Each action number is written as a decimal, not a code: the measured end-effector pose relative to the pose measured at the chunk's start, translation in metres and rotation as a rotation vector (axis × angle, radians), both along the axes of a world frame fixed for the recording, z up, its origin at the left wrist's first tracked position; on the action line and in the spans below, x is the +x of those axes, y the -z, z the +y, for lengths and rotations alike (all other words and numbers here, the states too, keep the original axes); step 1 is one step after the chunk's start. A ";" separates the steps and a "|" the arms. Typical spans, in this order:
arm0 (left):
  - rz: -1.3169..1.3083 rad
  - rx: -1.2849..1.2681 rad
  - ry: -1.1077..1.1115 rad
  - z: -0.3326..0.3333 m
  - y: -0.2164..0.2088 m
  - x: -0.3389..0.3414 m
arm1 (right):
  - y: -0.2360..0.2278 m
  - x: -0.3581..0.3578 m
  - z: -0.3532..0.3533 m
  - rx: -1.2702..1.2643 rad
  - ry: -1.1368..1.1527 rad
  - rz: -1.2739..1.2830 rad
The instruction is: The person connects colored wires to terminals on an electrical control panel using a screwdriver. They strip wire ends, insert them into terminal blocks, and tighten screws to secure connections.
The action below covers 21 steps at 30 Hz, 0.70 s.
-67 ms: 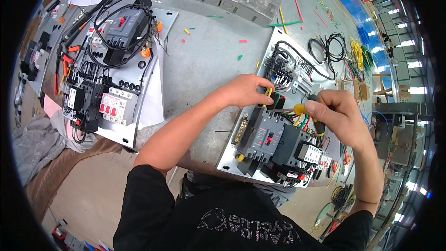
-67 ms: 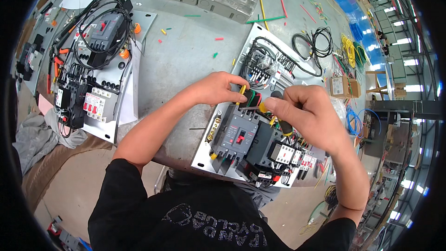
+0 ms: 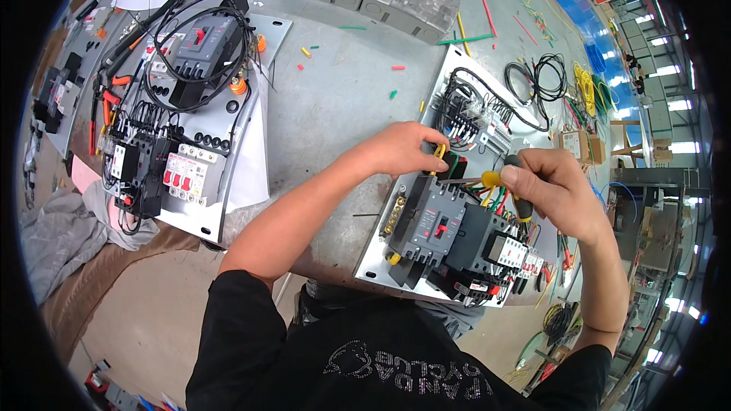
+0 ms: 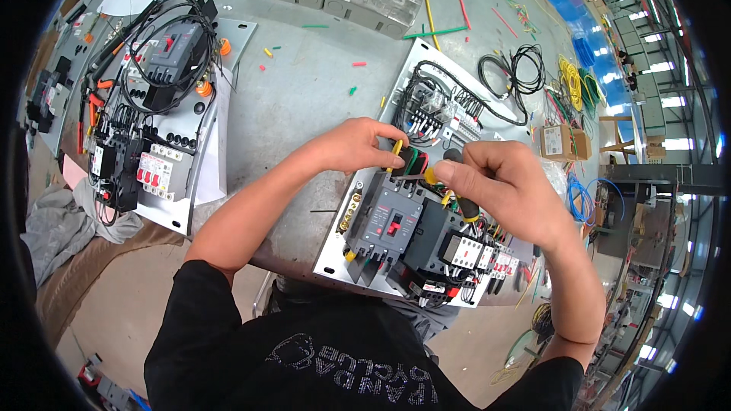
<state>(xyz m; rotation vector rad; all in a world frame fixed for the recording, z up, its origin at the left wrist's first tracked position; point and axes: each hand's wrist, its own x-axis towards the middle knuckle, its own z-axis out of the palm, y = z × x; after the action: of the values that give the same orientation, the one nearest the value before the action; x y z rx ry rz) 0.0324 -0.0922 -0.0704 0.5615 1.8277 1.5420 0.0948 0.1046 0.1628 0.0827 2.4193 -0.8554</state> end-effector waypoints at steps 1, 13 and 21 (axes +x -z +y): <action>0.036 0.020 -0.007 0.002 0.005 -0.001 | -0.001 0.001 -0.001 -0.002 -0.053 0.083; -0.025 0.010 -0.006 0.000 0.005 0.000 | -0.030 0.011 -0.005 0.405 -0.845 0.571; -0.058 0.039 0.001 0.004 0.008 -0.001 | 0.010 -0.001 -0.002 0.347 -0.712 0.640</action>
<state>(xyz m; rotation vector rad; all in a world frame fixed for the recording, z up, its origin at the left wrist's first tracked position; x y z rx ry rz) 0.0314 -0.0883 -0.0785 0.5307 1.7571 1.5798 0.0936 0.1026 0.1525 -0.9957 2.8204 -0.1255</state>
